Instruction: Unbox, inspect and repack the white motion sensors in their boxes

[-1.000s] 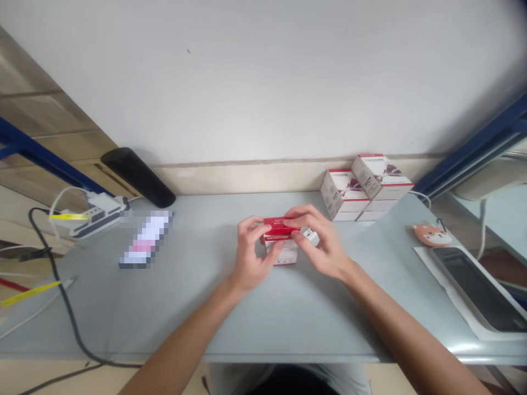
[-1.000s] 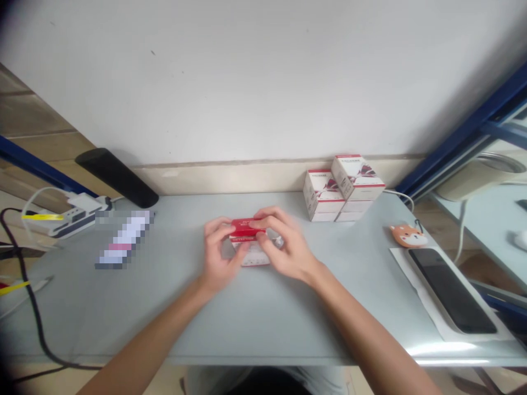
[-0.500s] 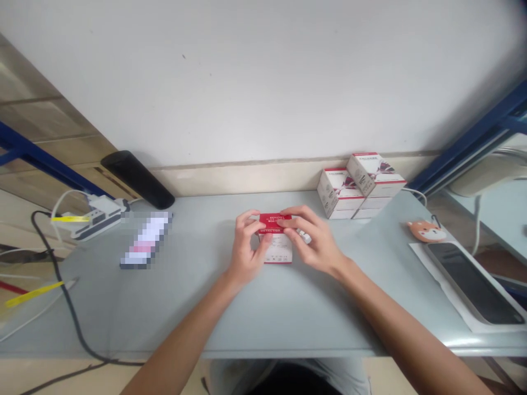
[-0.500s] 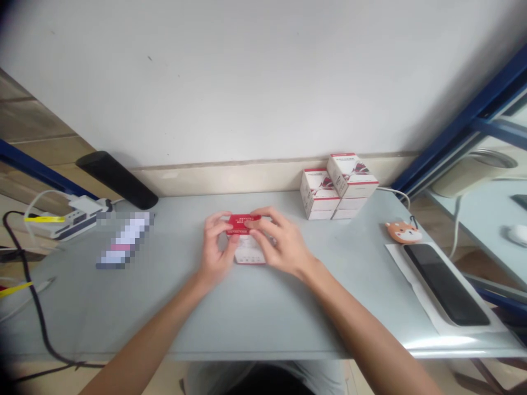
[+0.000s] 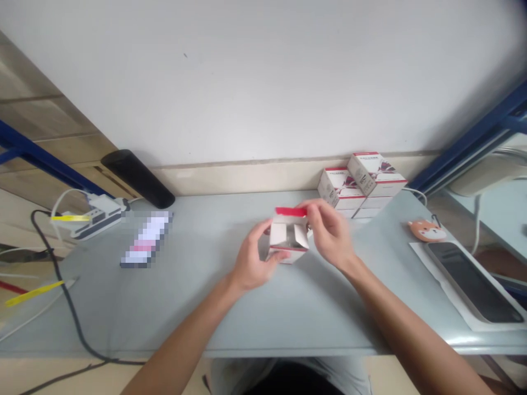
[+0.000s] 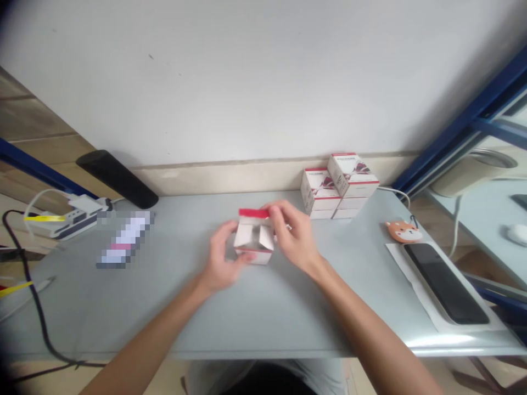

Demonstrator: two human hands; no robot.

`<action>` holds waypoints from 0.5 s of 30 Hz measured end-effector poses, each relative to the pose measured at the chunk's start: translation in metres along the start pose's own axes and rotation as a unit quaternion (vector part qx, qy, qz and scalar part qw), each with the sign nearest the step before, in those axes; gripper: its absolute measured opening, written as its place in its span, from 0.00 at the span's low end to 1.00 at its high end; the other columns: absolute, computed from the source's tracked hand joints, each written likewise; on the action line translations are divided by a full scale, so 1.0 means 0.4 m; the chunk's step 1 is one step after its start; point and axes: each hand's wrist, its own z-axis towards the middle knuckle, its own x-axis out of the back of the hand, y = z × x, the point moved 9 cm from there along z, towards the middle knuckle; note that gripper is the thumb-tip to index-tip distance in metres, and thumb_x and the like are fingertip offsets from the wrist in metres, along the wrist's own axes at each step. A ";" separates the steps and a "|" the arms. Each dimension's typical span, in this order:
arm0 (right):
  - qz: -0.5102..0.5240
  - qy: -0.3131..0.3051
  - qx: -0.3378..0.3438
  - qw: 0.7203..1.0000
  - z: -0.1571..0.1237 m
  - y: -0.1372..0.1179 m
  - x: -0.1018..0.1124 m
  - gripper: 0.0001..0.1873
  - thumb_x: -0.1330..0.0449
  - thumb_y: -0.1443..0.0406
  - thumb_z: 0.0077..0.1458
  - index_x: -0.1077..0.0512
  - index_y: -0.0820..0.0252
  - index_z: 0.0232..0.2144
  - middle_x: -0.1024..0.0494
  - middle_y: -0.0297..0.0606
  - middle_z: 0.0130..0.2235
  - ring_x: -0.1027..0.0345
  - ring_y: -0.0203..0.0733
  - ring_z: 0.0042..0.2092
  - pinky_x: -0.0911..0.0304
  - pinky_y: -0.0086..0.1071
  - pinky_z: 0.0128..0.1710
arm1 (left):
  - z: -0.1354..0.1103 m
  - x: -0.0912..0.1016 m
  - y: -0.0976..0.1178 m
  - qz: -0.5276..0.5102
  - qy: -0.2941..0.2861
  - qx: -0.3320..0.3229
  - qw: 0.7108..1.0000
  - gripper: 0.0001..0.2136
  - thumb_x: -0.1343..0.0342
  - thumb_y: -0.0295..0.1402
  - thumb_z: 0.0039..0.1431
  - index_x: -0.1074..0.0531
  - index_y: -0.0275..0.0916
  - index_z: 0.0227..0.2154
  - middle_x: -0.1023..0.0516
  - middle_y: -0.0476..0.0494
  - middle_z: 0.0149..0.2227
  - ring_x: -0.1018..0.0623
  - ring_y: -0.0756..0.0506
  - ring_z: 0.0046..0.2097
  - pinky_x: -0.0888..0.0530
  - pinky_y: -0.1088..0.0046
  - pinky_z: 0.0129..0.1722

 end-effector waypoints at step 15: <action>-0.362 -0.268 -0.092 0.888 -0.027 0.187 0.012 0.17 0.33 0.60 0.62 0.22 0.49 0.53 0.21 0.42 0.51 0.22 0.50 0.44 0.31 0.39 0.40 | 0.053 0.033 -0.002 0.064 -0.052 0.037 0.996 0.22 0.34 0.32 0.61 0.30 0.45 0.56 0.23 0.42 0.47 0.21 0.42 0.45 0.21 0.64 0.44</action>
